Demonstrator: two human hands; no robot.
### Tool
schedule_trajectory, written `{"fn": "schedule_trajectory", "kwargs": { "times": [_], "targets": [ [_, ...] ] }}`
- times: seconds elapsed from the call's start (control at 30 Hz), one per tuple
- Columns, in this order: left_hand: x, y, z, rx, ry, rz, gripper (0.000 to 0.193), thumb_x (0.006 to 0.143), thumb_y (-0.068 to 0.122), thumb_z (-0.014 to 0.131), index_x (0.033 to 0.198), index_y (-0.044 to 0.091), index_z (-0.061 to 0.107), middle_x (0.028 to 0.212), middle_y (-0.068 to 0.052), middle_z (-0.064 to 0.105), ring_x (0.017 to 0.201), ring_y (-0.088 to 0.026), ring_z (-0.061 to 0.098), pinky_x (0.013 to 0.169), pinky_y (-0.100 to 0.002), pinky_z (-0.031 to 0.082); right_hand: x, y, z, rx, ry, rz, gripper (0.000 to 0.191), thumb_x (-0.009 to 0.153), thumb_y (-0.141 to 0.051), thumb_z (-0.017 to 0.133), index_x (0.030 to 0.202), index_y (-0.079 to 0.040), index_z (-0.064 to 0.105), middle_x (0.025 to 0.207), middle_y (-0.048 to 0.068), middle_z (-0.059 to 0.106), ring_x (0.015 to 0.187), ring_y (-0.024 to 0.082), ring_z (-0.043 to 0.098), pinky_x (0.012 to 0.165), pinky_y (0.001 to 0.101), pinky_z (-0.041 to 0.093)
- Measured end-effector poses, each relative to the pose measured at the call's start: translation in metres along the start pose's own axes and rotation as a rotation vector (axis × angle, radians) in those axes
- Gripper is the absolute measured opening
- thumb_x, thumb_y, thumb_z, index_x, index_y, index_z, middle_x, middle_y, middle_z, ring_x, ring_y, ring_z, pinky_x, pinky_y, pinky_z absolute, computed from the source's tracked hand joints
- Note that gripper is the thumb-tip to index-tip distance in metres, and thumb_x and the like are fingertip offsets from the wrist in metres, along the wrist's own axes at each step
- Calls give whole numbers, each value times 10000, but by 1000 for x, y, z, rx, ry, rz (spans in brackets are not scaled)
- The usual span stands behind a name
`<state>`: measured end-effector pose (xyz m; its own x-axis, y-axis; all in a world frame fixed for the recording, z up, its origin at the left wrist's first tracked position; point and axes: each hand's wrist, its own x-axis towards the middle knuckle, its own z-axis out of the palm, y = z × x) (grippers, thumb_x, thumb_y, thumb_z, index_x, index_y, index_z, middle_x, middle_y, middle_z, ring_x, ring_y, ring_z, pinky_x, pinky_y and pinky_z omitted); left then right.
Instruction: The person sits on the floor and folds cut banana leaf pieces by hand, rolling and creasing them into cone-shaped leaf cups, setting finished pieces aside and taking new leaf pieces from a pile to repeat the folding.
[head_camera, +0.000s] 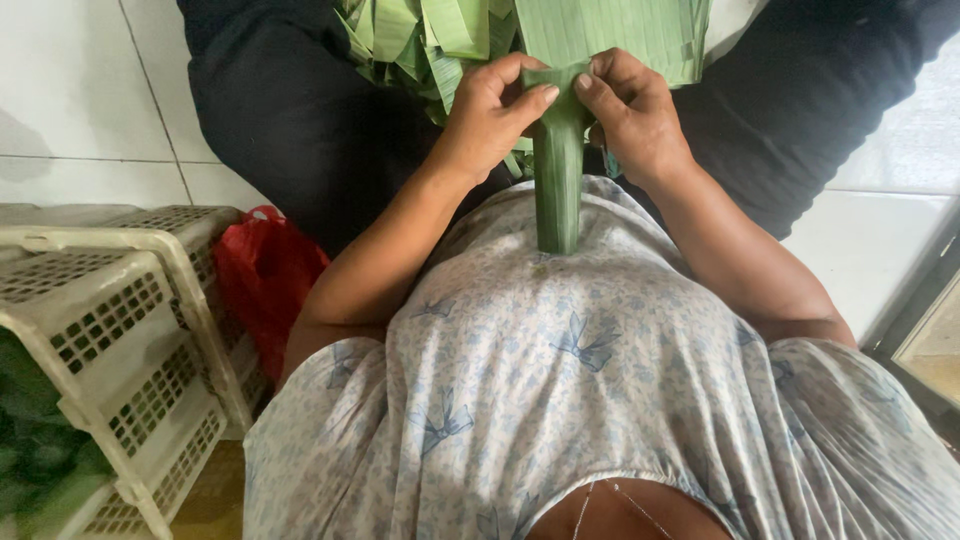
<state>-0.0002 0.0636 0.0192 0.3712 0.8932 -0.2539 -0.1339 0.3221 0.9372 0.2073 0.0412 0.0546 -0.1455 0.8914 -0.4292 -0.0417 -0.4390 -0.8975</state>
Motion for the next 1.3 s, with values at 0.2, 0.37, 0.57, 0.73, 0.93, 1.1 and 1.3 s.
{"fn": "schedule_trajectory", "kwargs": {
  "times": [0.2, 0.37, 0.57, 0.73, 0.93, 1.1, 1.3],
  "targets": [
    [-20, 9, 5, 177, -37, 194, 121, 996, 38, 681, 1114, 26, 703, 1037, -18, 708, 905, -73, 674, 740, -223, 579, -17, -7, 8, -206, 111, -72, 152, 1071, -128, 693, 1130, -5, 627, 901, -7, 660, 694, 46, 577, 593, 226, 496],
    [-29, 29, 15, 351, -31, 312, 207, 965, -48, 593, 1108, 41, 714, 1108, -61, 709, 952, -135, 713, 779, -242, 594, -39, -25, 16, -341, 74, -26, 301, 1061, -107, 628, 1332, 19, 670, 933, 19, 719, 707, 39, 608, 633, 213, 534],
    [-29, 42, 21, 418, -34, 429, 277, 936, -94, 581, 1159, 50, 659, 1146, -62, 671, 1064, -187, 707, 860, -276, 609, -47, -37, 19, -533, -11, -234, 335, 1047, -91, 719, 1345, 51, 659, 972, 50, 717, 802, 79, 610, 708, 242, 529],
    [-36, 47, 21, 245, -1, 350, 349, 954, 0, 677, 1257, 17, 506, 1240, -107, 537, 1096, -230, 676, 823, -260, 631, -44, -29, 16, -502, 38, -266, 186, 1039, -40, 715, 1215, 18, 723, 1067, 66, 705, 969, 125, 636, 868, 269, 527],
    [-58, 46, 27, 569, 162, 367, 380, 916, 125, 823, 1227, 8, 639, 1229, -144, 654, 1060, -235, 704, 746, -282, 626, -40, -11, 5, -312, -39, -223, 126, 1022, 1, 703, 1142, 15, 740, 1101, 48, 650, 1015, 130, 577, 875, 263, 479],
    [-59, 33, 31, 518, 199, 379, 312, 928, 148, 810, 1162, -7, 673, 1124, -132, 709, 983, -230, 725, 745, -314, 614, -34, -4, 6, -404, -31, -322, 96, 1027, -3, 735, 1120, 15, 724, 1005, 44, 689, 958, 108, 612, 865, 261, 506],
    [-42, 11, 23, 341, 111, 211, 92, 1001, 108, 734, 1012, 23, 701, 943, -73, 722, 783, -159, 707, 649, -278, 563, -34, -10, 10, -478, 54, -233, 194, 1013, -46, 759, 1188, -9, 685, 968, 18, 707, 834, 56, 620, 746, 230, 525]
  ]
}}
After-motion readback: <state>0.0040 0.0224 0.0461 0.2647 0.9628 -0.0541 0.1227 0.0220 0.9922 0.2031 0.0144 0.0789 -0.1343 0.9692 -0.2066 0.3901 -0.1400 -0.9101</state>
